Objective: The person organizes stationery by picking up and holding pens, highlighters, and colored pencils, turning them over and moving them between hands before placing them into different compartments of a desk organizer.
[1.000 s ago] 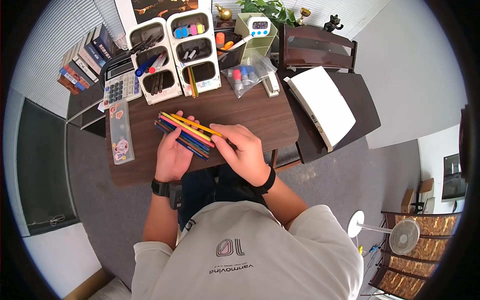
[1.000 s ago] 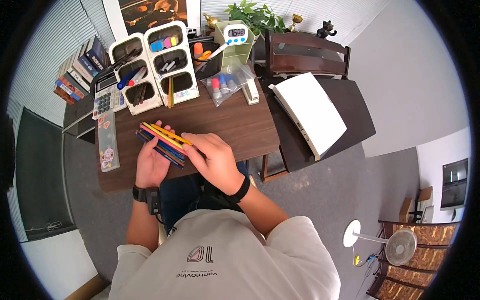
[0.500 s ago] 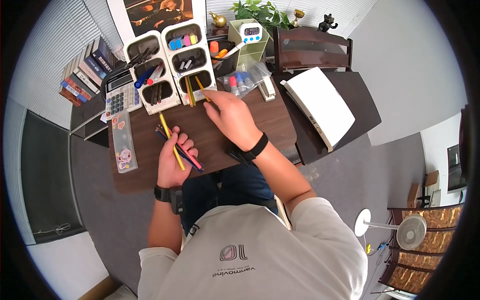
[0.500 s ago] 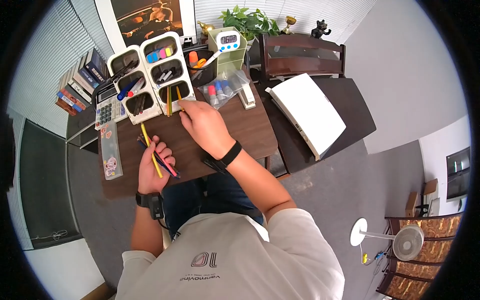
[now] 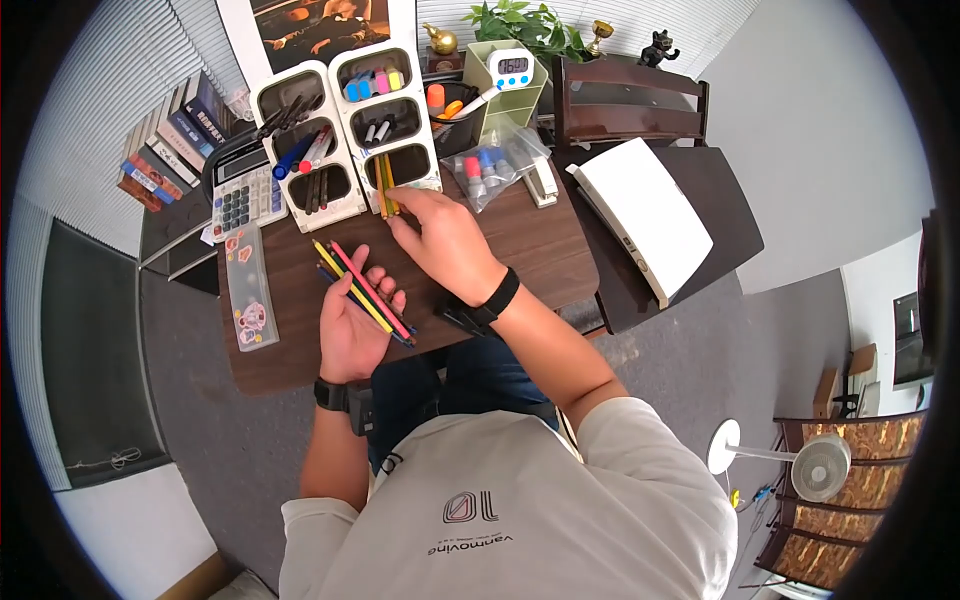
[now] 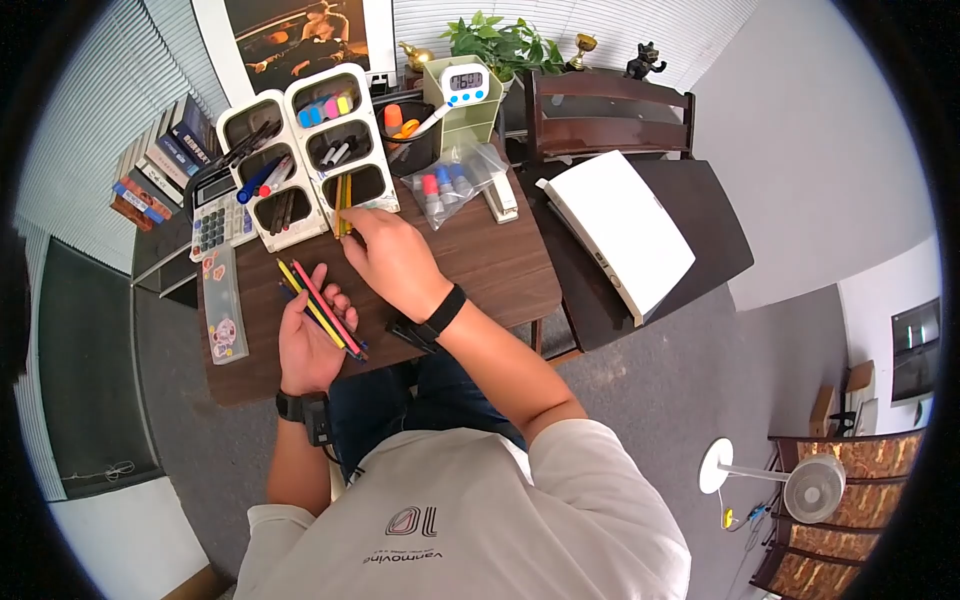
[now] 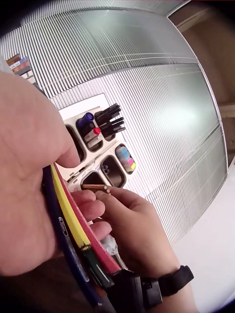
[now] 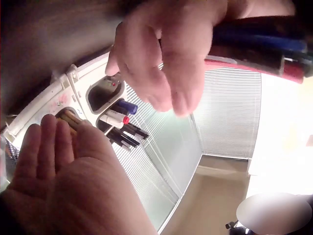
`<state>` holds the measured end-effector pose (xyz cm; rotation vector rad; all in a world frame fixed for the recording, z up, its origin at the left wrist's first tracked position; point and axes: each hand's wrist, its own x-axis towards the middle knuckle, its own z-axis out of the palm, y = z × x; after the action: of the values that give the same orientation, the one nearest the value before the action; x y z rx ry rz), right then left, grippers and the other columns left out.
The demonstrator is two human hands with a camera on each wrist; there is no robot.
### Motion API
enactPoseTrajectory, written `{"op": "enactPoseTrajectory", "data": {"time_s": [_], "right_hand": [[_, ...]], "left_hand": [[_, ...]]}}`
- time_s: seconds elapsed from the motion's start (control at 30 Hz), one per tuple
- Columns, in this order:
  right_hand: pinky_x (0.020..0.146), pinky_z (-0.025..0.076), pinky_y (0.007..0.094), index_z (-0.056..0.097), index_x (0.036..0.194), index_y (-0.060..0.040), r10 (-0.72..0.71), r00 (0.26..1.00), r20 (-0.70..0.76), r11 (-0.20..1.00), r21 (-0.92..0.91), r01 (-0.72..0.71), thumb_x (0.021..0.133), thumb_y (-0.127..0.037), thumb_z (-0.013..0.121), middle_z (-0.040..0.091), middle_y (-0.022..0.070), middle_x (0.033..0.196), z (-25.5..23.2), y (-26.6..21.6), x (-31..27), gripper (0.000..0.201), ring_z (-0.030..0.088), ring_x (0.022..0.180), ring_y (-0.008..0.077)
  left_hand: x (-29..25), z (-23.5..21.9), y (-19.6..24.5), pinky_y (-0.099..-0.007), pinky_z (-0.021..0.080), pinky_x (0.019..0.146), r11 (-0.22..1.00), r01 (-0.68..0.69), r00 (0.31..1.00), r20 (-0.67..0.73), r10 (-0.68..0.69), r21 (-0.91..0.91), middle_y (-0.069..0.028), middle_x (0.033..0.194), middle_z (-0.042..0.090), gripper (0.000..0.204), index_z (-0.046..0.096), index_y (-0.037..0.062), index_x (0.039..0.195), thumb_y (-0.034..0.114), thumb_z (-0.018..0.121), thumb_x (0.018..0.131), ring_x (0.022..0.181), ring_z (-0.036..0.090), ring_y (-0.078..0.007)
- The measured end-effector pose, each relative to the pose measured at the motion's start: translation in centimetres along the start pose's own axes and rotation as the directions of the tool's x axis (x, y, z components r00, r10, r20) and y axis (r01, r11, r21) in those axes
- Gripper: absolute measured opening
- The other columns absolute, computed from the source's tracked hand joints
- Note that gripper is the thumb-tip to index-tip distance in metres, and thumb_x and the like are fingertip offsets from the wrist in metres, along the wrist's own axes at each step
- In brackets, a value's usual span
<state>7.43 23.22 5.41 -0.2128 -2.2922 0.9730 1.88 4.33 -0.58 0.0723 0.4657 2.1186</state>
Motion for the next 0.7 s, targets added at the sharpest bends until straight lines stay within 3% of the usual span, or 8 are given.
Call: {"op": "enactPoseTrajectory", "data": {"time_s": [0.03,0.1,0.13,0.17,0.23,0.3,0.43,0.7], "right_hand": [[0.082,0.058,0.0445,0.068,0.125,-0.0015,-0.007,1.000,-0.024,1.000,-0.013,0.006,0.092,-0.010,0.073,0.074,0.0224,0.107,0.0,-0.1,-0.1,0.035,0.073,0.095,0.0393],[0.082,0.059,0.0440,0.068,0.126,-0.0020,-0.013,0.999,-0.042,1.000,-0.026,0.012,0.092,-0.010,0.073,0.074,0.0219,0.104,-0.6,-0.7,-0.5,0.036,0.073,0.093,0.0383],[0.080,0.059,0.0431,0.068,0.127,-0.0030,-0.027,0.998,-0.060,0.997,-0.076,0.023,0.092,-0.011,0.074,0.073,0.0207,0.101,-1.2,-1.3,-1.1,0.036,0.073,0.091,0.0366],[0.079,0.059,0.0421,0.067,0.127,-0.0041,-0.043,0.996,-0.075,0.992,-0.125,0.033,0.092,-0.012,0.074,0.073,0.0196,0.098,-1.8,-2.0,-1.8,0.036,0.073,0.089,0.0350],[0.075,0.058,0.0403,0.071,0.116,-0.0054,0.017,0.996,-0.087,0.999,-0.032,-0.020,0.092,-0.017,0.077,0.072,0.0154,0.091,-2.5,-3.2,-3.7,0.027,0.072,0.083,0.0317],[0.071,0.057,0.0407,0.073,0.103,-0.0056,0.204,0.965,0.165,0.977,-0.092,-0.190,0.092,-0.023,0.078,0.071,0.0126,0.088,-2.8,-4.1,-5.7,0.021,0.072,0.079,0.0308],[0.068,0.056,0.0423,0.074,0.097,-0.0047,0.170,0.964,0.205,0.982,-0.116,-0.148,0.092,-0.030,0.079,0.071,0.0122,0.085,-1.6,-3.8,-8.2,0.026,0.070,0.077,0.0327],[0.074,0.058,0.0423,0.076,0.104,-0.0071,-0.024,0.996,-0.090,0.993,-0.114,0.014,0.092,-0.018,0.077,0.075,0.0110,0.094,-1.7,-3.6,-8.4,0.016,0.070,0.084,0.0319]], "left_hand": [[-0.1,0.1,0.0,-0.0429,0.052,0.098,1.000,-0.003,1.000,-0.002,0.003,-0.003,-0.0055,0.114,0.064,0.045,0.049,0.0112,0.151,0.027,0.050,0.109,0.107,0.062,-0.0212],[-0.2,1.1,-0.1,-0.0471,0.046,0.112,1.000,-0.024,0.999,-0.028,0.024,0.008,-0.0108,0.132,0.064,0.051,0.043,0.0095,0.157,0.026,0.048,0.109,0.123,0.060,-0.0253],[0.1,-0.5,-0.2,-0.0514,0.039,0.120,0.999,-0.024,0.996,0.086,0.028,-0.041,-0.0167,0.147,0.057,0.055,0.038,0.0082,0.160,0.022,0.048,0.108,0.137,0.054,-0.0301],[0.0,-0.2,-0.4,-0.0514,0.039,0.120,0.998,-0.029,0.996,0.079,0.033,-0.047,-0.0167,0.147,0.057,0.055,0.038,0.0082,0.160,0.022,0.048,0.108,0.137,0.054,-0.0301],[0.0,0.9,-0.6,-0.0538,0.037,0.122,0.990,-0.098,0.993,-0.059,0.104,0.099,-0.0202,0.152,0.052,0.057,0.033,0.0075,0.161,0.018,0.049,0.108,0.142,0.050,-0.0333],[0.0,1.0,-0.7,-0.0553,0.037,0.123,0.989,-0.125,0.989,-0.071,0.130,0.079,-0.0231,0.155,0.048,0.054,0.031,0.0061,0.160,0.013,0.049,0.109,0.144,0.048,-0.0358],[-0.1,1.6,-0.7,-0.0540,0.041,0.121,0.978,-0.120,0.986,-0.096,0.137,0.169,-0.0245,0.155,0.048,0.047,0.035,0.0049,0.156,0.011,0.048,0.111,0.144,0.049,-0.0352],[0.2,1.9,-0.7,-0.0533,0.042,0.120,0.982,-0.083,0.987,-0.125,0.105,0.172,-0.0212,0.152,0.052,0.047,0.038,0.0054,0.155,0.011,0.050,0.110,0.143,0.050,-0.0337]]}}
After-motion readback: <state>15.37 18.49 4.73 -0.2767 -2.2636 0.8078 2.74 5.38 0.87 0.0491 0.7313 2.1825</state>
